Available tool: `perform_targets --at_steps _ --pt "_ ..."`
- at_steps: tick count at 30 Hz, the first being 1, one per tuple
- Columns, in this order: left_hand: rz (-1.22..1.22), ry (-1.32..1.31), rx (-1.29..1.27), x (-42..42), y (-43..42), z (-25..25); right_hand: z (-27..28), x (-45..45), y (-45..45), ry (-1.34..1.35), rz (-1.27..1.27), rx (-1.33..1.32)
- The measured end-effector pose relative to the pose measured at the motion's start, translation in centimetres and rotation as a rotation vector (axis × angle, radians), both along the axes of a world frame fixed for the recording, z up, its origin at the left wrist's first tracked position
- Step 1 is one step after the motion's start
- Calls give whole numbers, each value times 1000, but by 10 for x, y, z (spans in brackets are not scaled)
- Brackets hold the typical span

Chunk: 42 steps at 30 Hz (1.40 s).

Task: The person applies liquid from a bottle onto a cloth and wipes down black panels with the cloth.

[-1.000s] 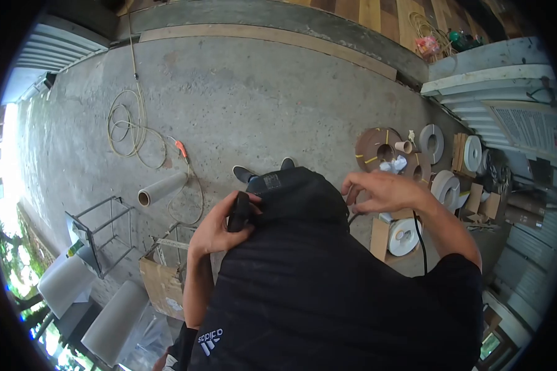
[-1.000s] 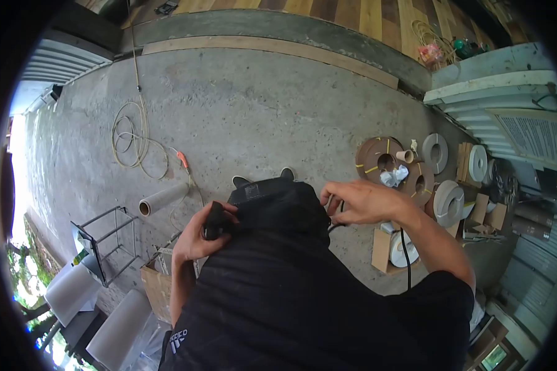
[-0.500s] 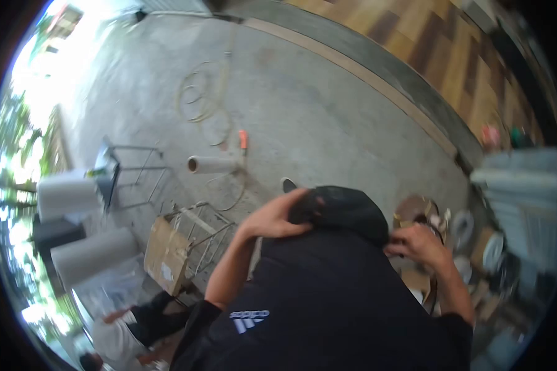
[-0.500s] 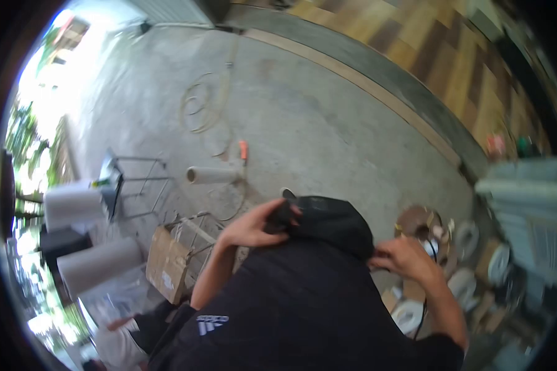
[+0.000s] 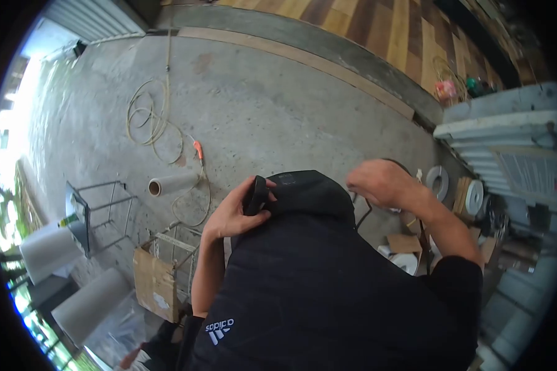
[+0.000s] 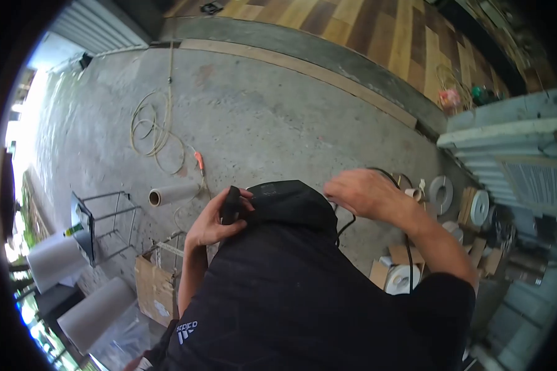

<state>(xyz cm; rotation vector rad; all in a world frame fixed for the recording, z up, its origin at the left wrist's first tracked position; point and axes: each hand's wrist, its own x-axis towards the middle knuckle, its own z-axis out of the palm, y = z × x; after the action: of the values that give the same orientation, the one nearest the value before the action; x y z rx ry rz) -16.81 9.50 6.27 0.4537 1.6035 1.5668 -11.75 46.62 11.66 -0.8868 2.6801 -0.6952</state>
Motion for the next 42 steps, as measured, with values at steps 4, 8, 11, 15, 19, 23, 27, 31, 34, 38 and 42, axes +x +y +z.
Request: perform_targets --at_steps 4,8,11,15,19,23,27,31,34,38,42 --pt "-71 72 -67 -11 31 16 -19 -5 -13 7 -125 -132" --pt "-162 283 -202 -14 68 35 -35 1 -32 25 -237 -272" --pt "-158 401 -326 -11 102 50 -36 16 -18 16 -302 -300" --pt "-253 545 -362 -11 139 47 17 45 9 -407 -526 -698" --pt "-372 912 -224 -1 182 56 23 70 21 -545 -676 -629" --pt "-245 772 -138 17 190 51 4 97 62 -603 -867 -812" --pt "-626 743 -95 17 175 30 -9 133 80 -562 -1116 -924" --pt "-608 674 -114 28 182 31 -6 142 76 -728 -910 -834" --pt "-575 698 13 32 187 39 -3 147 70 -714 -821 -836" --pt "-558 584 -42 39 187 38 8 152 68 -796 -749 -754" --pt "-502 682 13 42 193 38 9 145 69 -889 -689 -632"
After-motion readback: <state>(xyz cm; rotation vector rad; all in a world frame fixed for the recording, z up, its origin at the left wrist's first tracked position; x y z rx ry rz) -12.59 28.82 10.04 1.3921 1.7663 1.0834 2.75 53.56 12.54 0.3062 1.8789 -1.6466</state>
